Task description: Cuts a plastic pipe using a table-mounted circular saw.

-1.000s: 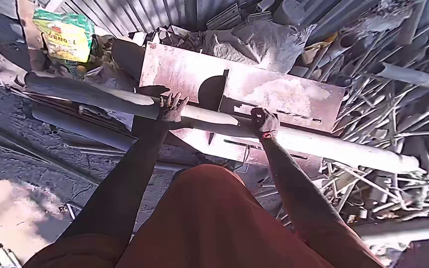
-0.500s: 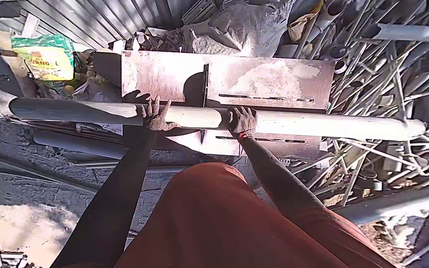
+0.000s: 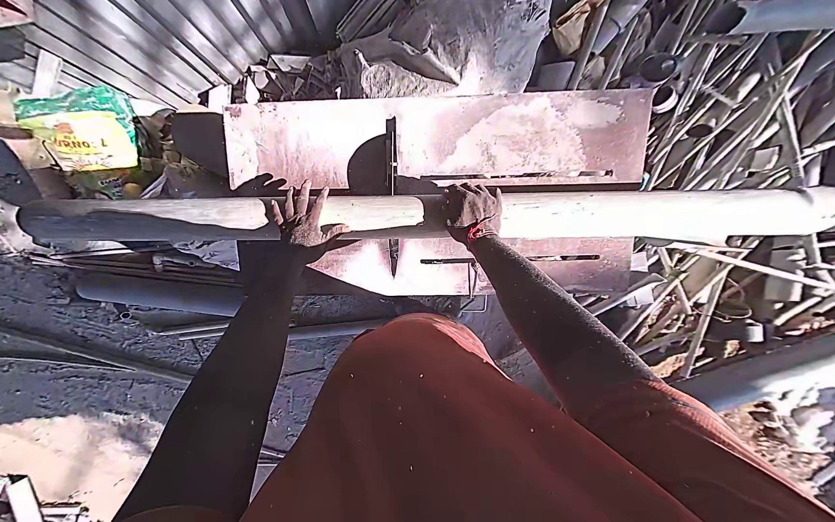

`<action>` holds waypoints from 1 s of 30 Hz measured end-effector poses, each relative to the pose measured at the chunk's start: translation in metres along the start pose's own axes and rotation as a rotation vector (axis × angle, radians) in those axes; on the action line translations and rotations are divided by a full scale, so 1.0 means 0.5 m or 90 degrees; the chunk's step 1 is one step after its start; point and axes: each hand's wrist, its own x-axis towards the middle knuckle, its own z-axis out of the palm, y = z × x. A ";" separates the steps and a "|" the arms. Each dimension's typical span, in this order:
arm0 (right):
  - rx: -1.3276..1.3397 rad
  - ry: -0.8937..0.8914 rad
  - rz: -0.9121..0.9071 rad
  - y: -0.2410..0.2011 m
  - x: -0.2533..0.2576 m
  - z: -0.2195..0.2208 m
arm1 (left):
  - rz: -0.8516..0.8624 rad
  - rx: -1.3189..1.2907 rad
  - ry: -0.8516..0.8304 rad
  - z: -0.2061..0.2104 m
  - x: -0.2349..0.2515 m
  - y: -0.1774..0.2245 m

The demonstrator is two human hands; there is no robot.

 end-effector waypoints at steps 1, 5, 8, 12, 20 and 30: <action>0.001 -0.012 0.004 -0.001 0.005 -0.005 | -0.002 -0.003 0.001 -0.001 0.007 0.000; 0.010 -0.025 0.005 0.000 0.022 -0.021 | 0.000 -0.021 0.018 -0.013 0.029 0.005; 0.025 -0.014 0.010 -0.004 0.037 -0.030 | 0.024 -0.025 0.064 -0.006 0.047 -0.004; 0.053 -0.026 0.024 -0.002 0.065 -0.047 | 0.046 -0.008 0.106 -0.012 0.070 -0.001; 0.112 0.012 0.077 0.005 0.144 -0.067 | -0.057 -0.091 0.092 -0.035 0.118 0.029; 0.102 0.203 0.020 0.008 0.208 -0.069 | -0.073 -0.016 0.065 -0.039 0.181 0.048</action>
